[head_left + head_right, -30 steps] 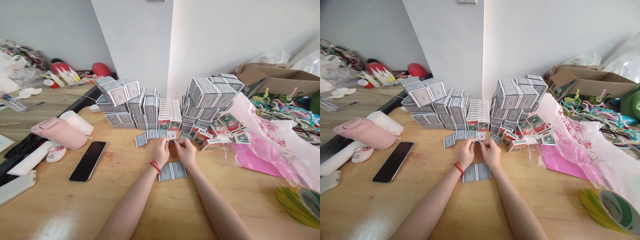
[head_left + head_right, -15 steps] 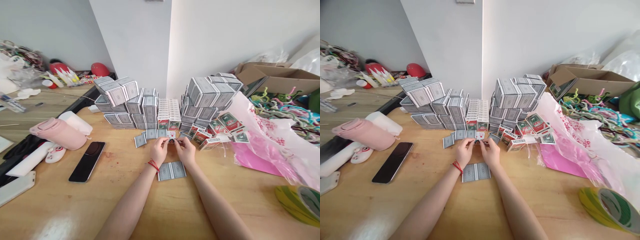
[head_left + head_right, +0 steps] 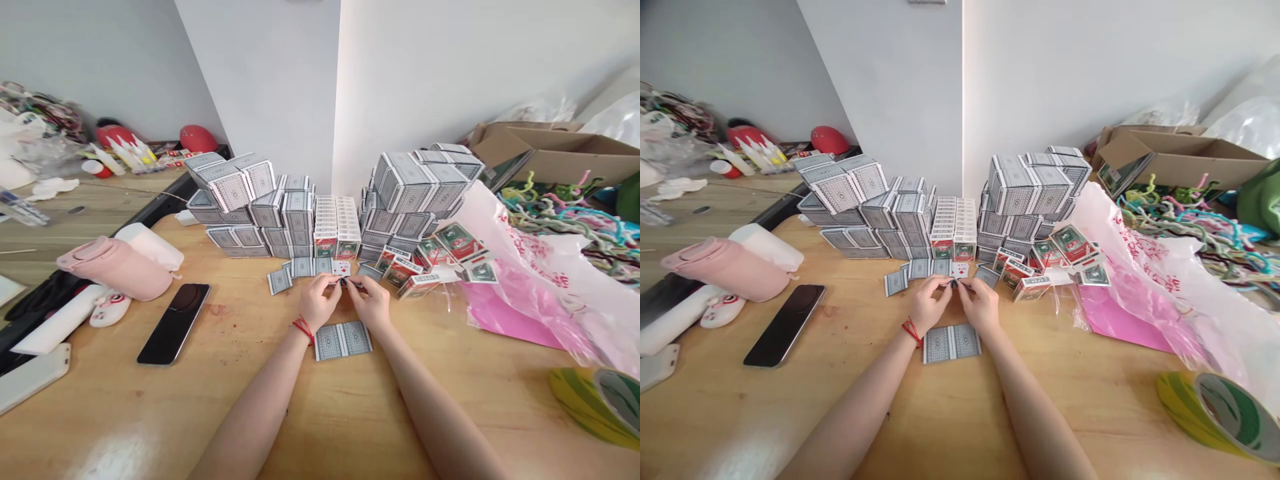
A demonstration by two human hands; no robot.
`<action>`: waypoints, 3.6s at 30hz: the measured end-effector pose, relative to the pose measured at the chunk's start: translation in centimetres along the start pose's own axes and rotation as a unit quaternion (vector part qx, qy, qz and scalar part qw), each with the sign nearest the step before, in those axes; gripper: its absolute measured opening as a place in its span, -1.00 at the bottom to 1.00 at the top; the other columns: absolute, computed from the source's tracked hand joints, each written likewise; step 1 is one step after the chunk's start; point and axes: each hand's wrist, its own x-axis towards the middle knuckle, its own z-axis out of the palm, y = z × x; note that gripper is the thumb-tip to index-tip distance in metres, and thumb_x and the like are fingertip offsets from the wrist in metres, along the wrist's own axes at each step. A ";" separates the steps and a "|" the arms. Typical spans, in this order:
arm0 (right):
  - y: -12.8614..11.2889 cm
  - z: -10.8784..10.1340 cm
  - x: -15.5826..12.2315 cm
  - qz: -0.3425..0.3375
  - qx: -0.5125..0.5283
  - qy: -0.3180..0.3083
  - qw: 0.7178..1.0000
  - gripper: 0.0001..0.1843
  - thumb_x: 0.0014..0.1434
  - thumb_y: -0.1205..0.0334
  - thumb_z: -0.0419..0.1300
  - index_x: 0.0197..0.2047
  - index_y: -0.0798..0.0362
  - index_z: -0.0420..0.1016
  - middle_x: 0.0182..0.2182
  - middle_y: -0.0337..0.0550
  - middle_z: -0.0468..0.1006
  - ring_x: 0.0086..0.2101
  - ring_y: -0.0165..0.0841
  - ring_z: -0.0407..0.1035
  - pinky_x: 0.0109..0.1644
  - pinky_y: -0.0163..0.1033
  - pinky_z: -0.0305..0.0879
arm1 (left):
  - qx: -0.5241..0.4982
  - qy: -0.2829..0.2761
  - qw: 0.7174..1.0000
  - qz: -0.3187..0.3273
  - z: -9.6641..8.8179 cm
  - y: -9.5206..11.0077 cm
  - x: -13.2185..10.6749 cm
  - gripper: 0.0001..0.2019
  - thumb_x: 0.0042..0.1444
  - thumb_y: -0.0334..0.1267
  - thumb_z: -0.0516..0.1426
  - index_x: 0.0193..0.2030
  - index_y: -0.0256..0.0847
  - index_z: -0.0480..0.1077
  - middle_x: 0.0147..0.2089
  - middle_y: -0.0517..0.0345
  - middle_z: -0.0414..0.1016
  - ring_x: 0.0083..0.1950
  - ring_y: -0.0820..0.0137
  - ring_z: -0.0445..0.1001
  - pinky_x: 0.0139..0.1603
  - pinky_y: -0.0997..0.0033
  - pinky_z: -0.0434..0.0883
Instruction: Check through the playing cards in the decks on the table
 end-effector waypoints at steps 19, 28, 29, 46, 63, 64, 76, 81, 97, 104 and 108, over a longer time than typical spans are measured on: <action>0.2 0.2 -0.1 0.011 -0.024 -0.011 1.000 -0.80 0.13 0.19 0.03 -0.29 0.00 0.46 -0.38 -0.16 0.57 -0.39 -0.35 0.45 -0.28 -0.25 0.40 | 0.014 0.001 1.000 -0.027 0.6 -0.2 -0.2 -0.90 0.08 -0.34 0.04 -0.28 -0.20 0.36 -0.28 0.11 0.45 -0.24 0.46 0.44 -0.24 0.45 0.42; 0.2 0.2 -0.1 0.015 -0.021 -0.009 1.000 -0.80 0.13 0.20 0.03 -0.27 0.01 0.46 -0.37 -0.16 0.57 -0.39 -0.35 0.46 -0.28 -0.27 0.40 | 0.009 -0.008 1.000 -0.018 0.4 -0.1 -0.1 -0.90 0.10 -0.35 0.02 -0.29 -0.21 0.35 -0.27 0.10 0.45 -0.23 0.47 0.44 -0.25 0.47 0.42; 0.2 0.1 -0.1 0.014 -0.023 -0.007 1.000 -0.80 0.12 0.20 0.03 -0.28 0.02 0.46 -0.38 -0.17 0.58 -0.40 -0.36 0.46 -0.28 -0.27 0.40 | 0.007 -0.008 1.000 -0.018 0.4 -0.1 -0.1 -0.91 0.10 -0.34 0.02 -0.30 -0.21 0.34 -0.28 0.10 0.45 -0.24 0.47 0.44 -0.26 0.47 0.42; 0.2 0.3 -0.4 -0.013 -0.091 -0.009 0.996 -0.78 0.17 0.22 -0.01 -0.25 0.04 0.44 -0.39 -0.17 0.58 -0.43 -0.38 0.46 -0.36 -0.33 0.35 | 0.016 -0.022 0.999 -0.022 0.4 -0.4 -0.2 -0.90 0.12 -0.32 0.01 -0.27 -0.20 0.33 -0.28 0.12 0.43 -0.22 0.46 0.41 -0.24 0.46 0.39; 0.4 0.1 -0.5 -0.040 -0.112 -0.023 0.993 -0.77 0.17 0.24 -0.03 -0.22 0.04 0.42 -0.38 -0.13 0.57 -0.43 -0.37 0.46 -0.34 -0.31 0.36 | 0.024 -0.044 0.998 -0.031 0.3 -0.3 -0.1 -0.88 0.14 -0.27 0.00 -0.31 -0.20 0.34 -0.35 0.14 0.40 -0.30 0.48 0.39 -0.29 0.48 0.37; 0.4 0.2 -0.5 -0.046 -0.118 -0.021 0.992 -0.78 0.17 0.24 -0.02 -0.22 0.04 0.42 -0.38 -0.13 0.57 -0.43 -0.37 0.46 -0.34 -0.32 0.36 | 0.024 -0.042 0.998 -0.032 0.4 -0.3 -0.1 -0.88 0.13 -0.27 0.01 -0.33 -0.21 0.34 -0.36 0.14 0.39 -0.31 0.48 0.39 -0.30 0.48 0.37; 0.4 0.1 -0.4 -0.064 -0.129 -0.032 0.989 -0.76 0.18 0.26 -0.05 -0.20 0.05 0.41 -0.37 -0.11 0.57 -0.43 -0.37 0.46 -0.34 -0.32 0.35 | 0.030 -0.032 0.998 -0.039 0.4 -0.2 -0.2 -0.87 0.14 -0.26 -0.01 -0.33 -0.20 0.33 -0.34 0.13 0.39 -0.29 0.47 0.38 -0.29 0.47 0.37; 0.2 0.0 -0.4 -0.053 -0.121 -0.039 0.990 -0.75 0.17 0.26 -0.05 -0.19 0.05 0.41 -0.37 -0.11 0.57 -0.41 -0.36 0.46 -0.34 -0.31 0.35 | 0.030 -0.035 0.998 -0.040 0.4 -0.3 -0.2 -0.86 0.14 -0.25 0.00 -0.35 -0.20 0.33 -0.36 0.14 0.38 -0.31 0.47 0.38 -0.31 0.48 0.36; 0.2 -0.1 -0.3 -0.058 -0.106 -0.069 0.990 -0.71 0.16 0.33 -0.10 -0.12 0.04 0.36 -0.32 -0.10 0.55 -0.34 -0.33 0.45 -0.28 -0.26 0.36 | 0.039 -0.018 0.998 -0.051 0.5 -0.3 -0.2 -0.84 0.12 -0.22 0.02 -0.43 -0.21 0.28 -0.41 0.16 0.36 -0.36 0.49 0.36 -0.35 0.50 0.34; 0.3 0.2 -0.5 -0.003 -0.059 -0.045 0.997 -0.77 0.17 0.24 -0.05 -0.17 0.02 0.37 -0.35 -0.13 0.56 -0.39 -0.36 0.46 -0.28 -0.26 0.39 | 0.049 -0.016 0.998 -0.033 0.5 -0.1 -0.2 -0.87 0.15 -0.26 -0.02 -0.34 -0.21 0.32 -0.36 0.13 0.37 -0.34 0.47 0.35 -0.32 0.47 0.34; 0.3 0.4 -0.5 0.025 -0.058 -0.019 0.998 -0.81 0.15 0.18 -0.01 -0.24 0.02 0.38 -0.40 -0.16 0.56 -0.44 -0.37 0.46 -0.34 -0.29 0.39 | 0.049 -0.023 0.998 -0.024 0.6 -0.1 -0.2 -0.85 0.16 -0.30 -0.04 -0.23 -0.18 0.35 -0.31 0.10 0.38 -0.28 0.45 0.37 -0.26 0.44 0.35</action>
